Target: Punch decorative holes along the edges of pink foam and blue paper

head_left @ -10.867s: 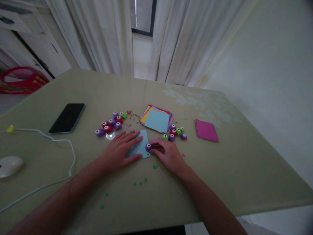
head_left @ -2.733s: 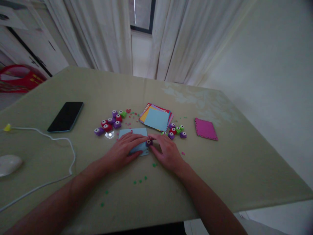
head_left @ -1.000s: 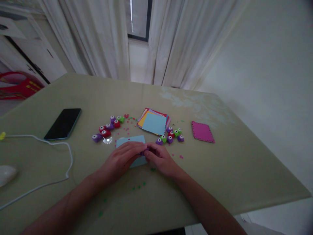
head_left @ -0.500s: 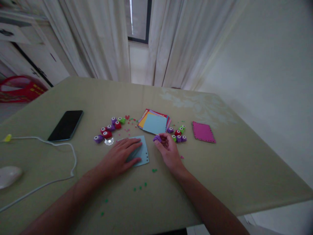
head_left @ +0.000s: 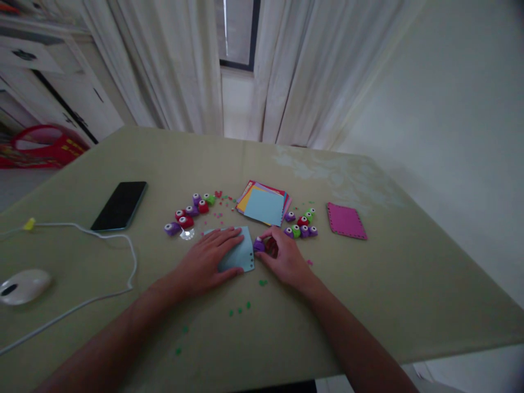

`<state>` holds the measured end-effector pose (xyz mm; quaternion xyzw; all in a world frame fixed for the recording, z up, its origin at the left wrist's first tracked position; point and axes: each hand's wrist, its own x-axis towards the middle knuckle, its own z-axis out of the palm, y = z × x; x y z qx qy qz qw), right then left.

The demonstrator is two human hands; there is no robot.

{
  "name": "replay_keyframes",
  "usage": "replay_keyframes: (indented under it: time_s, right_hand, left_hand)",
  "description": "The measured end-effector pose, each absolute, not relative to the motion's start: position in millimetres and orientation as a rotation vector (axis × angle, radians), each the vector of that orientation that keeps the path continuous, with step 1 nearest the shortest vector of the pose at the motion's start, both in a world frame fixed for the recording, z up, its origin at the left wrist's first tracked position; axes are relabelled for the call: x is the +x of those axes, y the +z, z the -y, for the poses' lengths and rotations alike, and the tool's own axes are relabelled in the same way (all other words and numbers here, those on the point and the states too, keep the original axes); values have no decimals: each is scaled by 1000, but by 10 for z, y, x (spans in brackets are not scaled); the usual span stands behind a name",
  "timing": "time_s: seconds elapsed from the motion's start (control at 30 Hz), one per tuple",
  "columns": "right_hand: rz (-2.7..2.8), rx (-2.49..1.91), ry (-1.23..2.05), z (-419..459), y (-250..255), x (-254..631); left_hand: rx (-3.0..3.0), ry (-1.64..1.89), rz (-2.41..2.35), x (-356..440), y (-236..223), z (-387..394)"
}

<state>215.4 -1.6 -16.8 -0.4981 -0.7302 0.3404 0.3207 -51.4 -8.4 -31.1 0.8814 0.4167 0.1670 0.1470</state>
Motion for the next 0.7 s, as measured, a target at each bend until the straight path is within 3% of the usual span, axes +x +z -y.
replay_keyframes:
  time_s: [0.7]
  right_hand:
    - [1949, -1318, 775, 44, -219, 2076]
  left_hand:
    - [2517, 414, -1235, -513, -320, 62]
